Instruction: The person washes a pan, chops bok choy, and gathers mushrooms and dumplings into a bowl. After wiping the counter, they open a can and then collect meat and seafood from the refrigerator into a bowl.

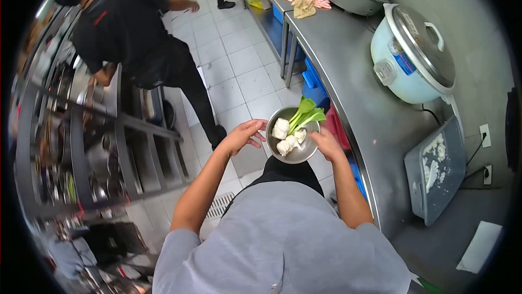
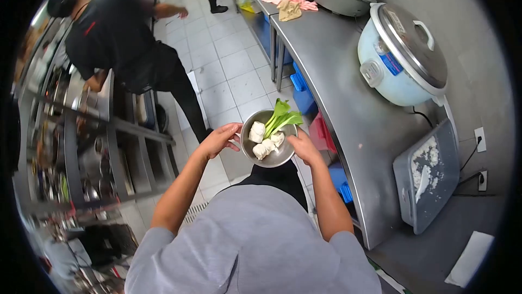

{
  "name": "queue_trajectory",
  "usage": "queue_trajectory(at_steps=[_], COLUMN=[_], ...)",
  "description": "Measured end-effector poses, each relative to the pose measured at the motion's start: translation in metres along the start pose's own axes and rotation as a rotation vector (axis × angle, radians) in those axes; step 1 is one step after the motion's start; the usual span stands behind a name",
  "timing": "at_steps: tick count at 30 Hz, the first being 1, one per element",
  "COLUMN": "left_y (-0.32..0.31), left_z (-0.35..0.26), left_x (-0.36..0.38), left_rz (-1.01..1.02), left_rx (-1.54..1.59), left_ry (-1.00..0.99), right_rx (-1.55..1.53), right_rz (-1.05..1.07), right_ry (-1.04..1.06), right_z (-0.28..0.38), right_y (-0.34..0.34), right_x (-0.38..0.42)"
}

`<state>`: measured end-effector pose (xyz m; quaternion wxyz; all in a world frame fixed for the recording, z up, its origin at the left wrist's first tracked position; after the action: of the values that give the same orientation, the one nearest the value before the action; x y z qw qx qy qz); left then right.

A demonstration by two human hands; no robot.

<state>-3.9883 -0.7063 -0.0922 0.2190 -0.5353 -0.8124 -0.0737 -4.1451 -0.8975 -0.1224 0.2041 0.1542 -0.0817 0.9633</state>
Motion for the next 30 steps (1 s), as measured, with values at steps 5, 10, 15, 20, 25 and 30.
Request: queue_trajectory(at_steps=[5,10,15,20,25,30], left_y=[0.135,0.280,0.406,0.527,0.698,0.824], left_z=[-0.013,-0.046,-0.102,-0.166,-0.192,-0.245], left_x=[-0.121,-0.174,-0.192,-0.231,-0.264,-0.309], left_rz=[-0.154,-0.373,-0.355,-0.448,-0.651,-0.713], left_rx=[0.058,0.174,0.279,0.373,0.332,0.403], left_ry=[0.047,0.113,0.011,-0.040,-0.097,-0.135], right_rx=[0.153,-0.020,0.050,0.188,0.317,0.046], right_rz=[-0.064,0.121,0.373,0.591,0.683,0.655], right_ry=[0.142,-0.085,-0.209,-0.184,-0.154,-0.300], right_z=[0.073,0.133,0.204,0.244,0.256,0.310], right_y=[-0.009,-0.051,-0.124,-0.241,-0.344,-0.379], right_x=[-0.163,-0.354,-0.522,-0.654,-0.783,-0.905])
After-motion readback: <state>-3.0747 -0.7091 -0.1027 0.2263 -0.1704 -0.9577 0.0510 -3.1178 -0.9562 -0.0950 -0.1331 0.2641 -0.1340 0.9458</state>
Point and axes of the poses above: each hand's wrist, its own x-axis away from the middle knuckle, its own y-axis out of the back of the hand, z = x × y, the point moved 9 cm from there along -x, towards the middle knuckle, and after that the axes turned 6 degrees about -x, right-handed, at the moved point
